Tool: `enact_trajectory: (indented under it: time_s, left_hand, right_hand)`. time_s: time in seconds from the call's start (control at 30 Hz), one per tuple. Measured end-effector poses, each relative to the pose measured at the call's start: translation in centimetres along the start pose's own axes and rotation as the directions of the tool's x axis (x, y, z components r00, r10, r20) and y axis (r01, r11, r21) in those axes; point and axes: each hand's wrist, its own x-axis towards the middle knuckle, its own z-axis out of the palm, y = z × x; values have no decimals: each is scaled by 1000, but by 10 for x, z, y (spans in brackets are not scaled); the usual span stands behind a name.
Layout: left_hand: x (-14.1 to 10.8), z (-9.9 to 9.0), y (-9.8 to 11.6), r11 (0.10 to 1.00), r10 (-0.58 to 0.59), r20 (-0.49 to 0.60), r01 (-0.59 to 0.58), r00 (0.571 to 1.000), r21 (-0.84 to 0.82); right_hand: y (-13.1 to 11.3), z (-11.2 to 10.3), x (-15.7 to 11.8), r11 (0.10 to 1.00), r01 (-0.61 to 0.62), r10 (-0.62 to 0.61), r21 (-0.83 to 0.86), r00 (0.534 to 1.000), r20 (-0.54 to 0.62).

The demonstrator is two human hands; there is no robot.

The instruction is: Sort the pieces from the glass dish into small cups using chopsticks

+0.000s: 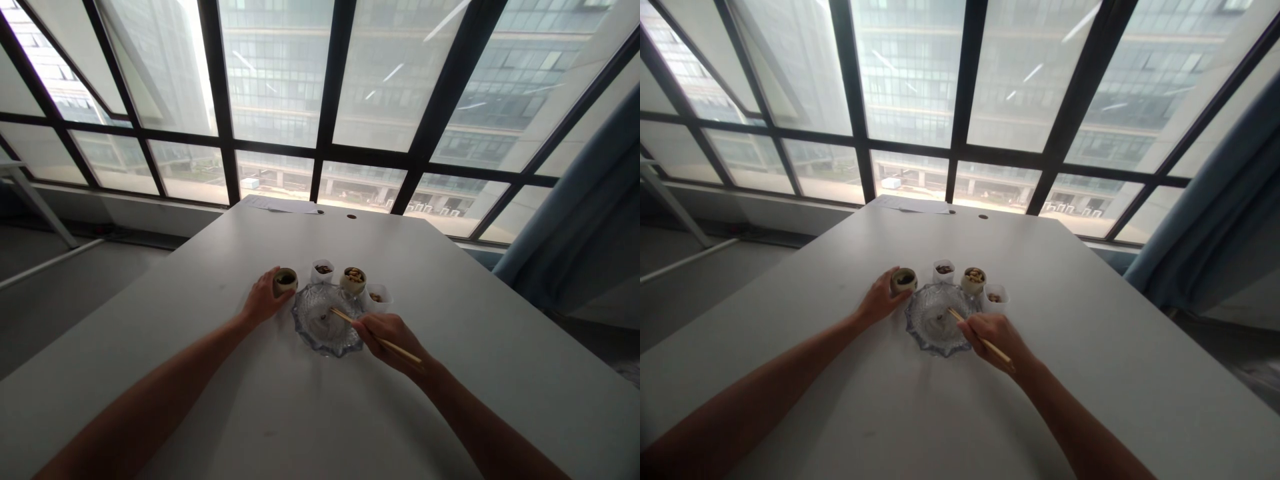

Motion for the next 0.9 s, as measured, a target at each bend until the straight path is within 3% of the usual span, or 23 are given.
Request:
enact_trajectory:
  time_s: [0.2,0.53,0.8,0.9]
  left_hand:
    - [-1,1,0,1000,1,-11,-1,1000,12]
    - [-1,1,1,1000,3,-13,-3,1000,1]
    - [-1,0,2,1000,9,-8,-9,1000,3]
    - [-1,0,2,1000,7,-12,-7,1000,4]
  right_hand:
    - [3,-9,-1,995,-68,76,68,990,-123]
    - [3,-11,1,930,-293,303,224,953,-13]
    - [3,-12,0,937,-258,263,237,965,9]
    - [4,-9,-1,899,-303,326,318,945,-21]
